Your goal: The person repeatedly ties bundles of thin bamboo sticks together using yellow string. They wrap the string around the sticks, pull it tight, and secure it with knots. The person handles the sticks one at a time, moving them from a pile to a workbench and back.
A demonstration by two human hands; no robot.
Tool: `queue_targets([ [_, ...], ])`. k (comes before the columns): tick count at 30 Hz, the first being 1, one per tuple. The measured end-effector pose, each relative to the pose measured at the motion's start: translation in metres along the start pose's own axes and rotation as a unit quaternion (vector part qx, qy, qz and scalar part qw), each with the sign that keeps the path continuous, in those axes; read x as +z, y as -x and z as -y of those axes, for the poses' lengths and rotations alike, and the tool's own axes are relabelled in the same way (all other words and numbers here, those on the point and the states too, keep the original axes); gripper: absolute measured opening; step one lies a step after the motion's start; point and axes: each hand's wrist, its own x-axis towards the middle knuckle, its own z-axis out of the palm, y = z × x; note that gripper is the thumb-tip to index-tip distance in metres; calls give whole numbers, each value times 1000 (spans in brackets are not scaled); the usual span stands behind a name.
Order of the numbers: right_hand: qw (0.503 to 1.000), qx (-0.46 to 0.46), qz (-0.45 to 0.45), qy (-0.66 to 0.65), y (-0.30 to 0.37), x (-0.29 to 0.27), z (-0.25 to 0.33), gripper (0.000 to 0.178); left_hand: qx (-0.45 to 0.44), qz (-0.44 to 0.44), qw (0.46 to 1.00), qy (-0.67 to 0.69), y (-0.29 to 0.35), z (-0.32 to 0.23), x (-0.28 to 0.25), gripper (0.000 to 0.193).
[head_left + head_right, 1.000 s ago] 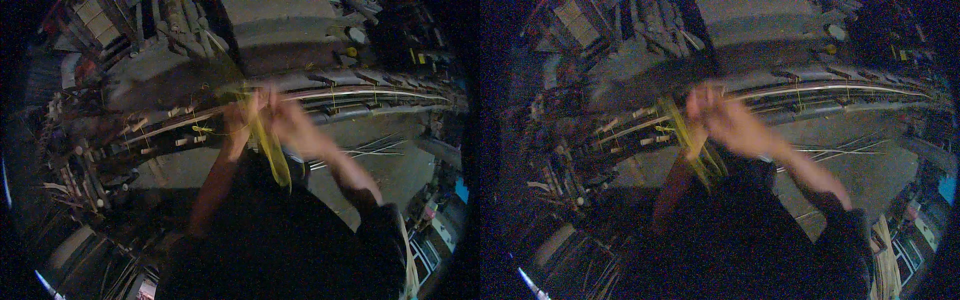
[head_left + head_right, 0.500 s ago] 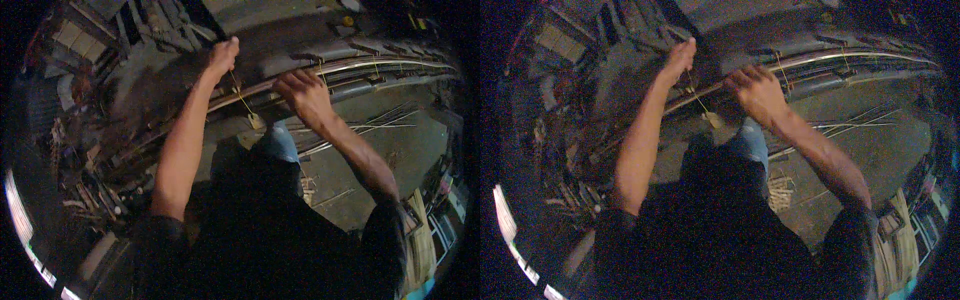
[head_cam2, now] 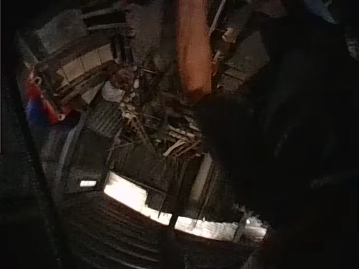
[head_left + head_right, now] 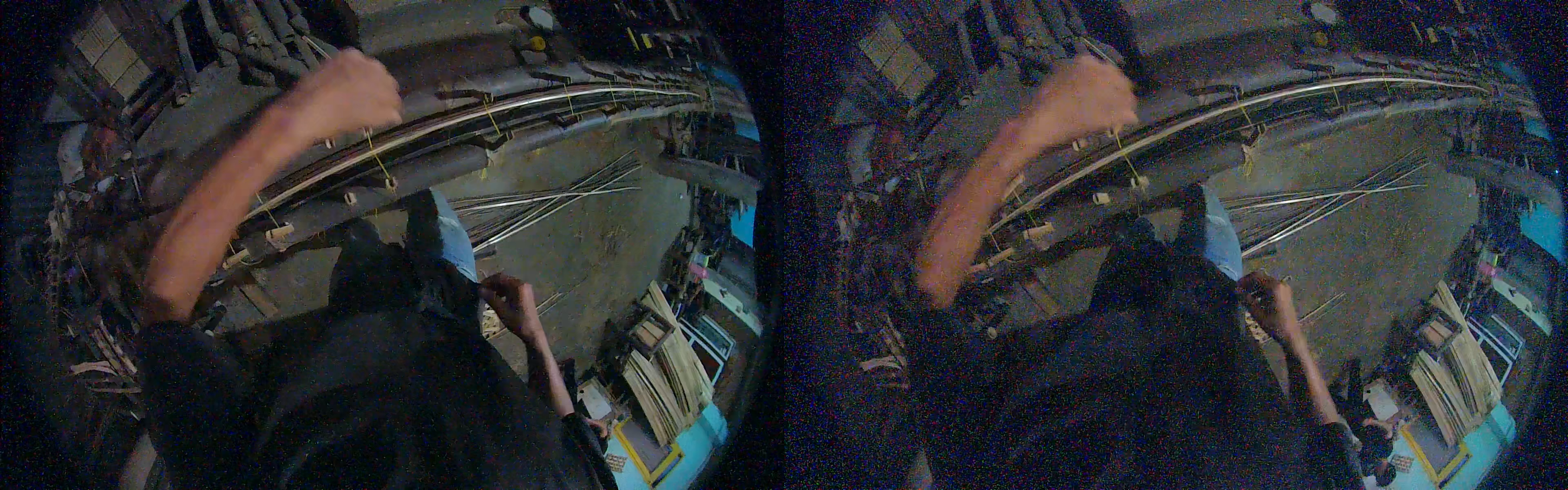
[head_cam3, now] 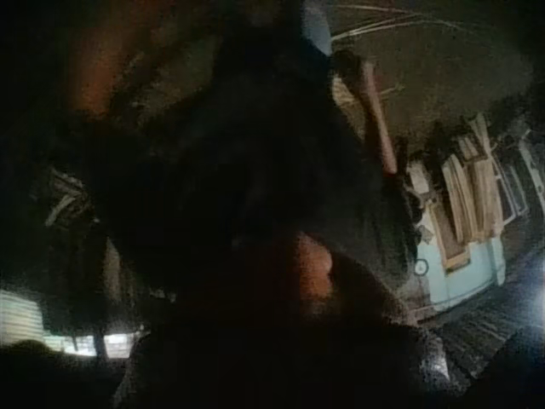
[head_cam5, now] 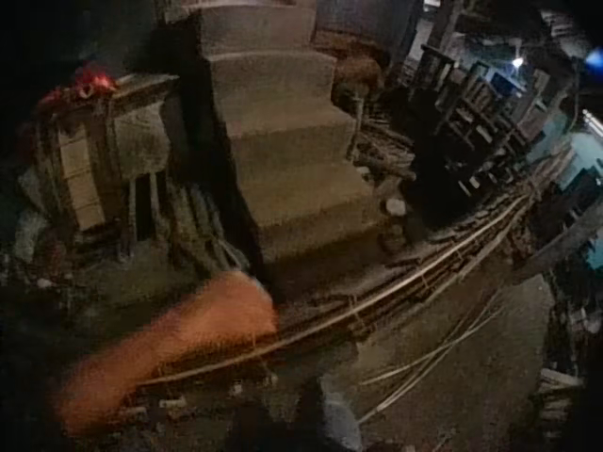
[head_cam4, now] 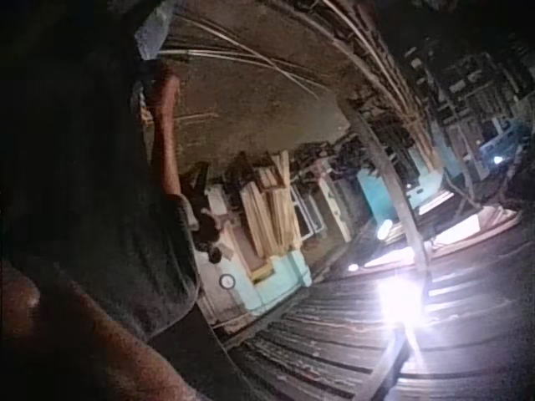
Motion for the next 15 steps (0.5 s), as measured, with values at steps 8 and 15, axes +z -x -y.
queue_targets([
  [8,974,-194,109,-41,-164,119,33,22,-300,-131,862,388,75,-49,22,22],
  [15,752,-493,109,423,-159,18,317,22,-379,-231,876,190,50,-99,156,25],
])
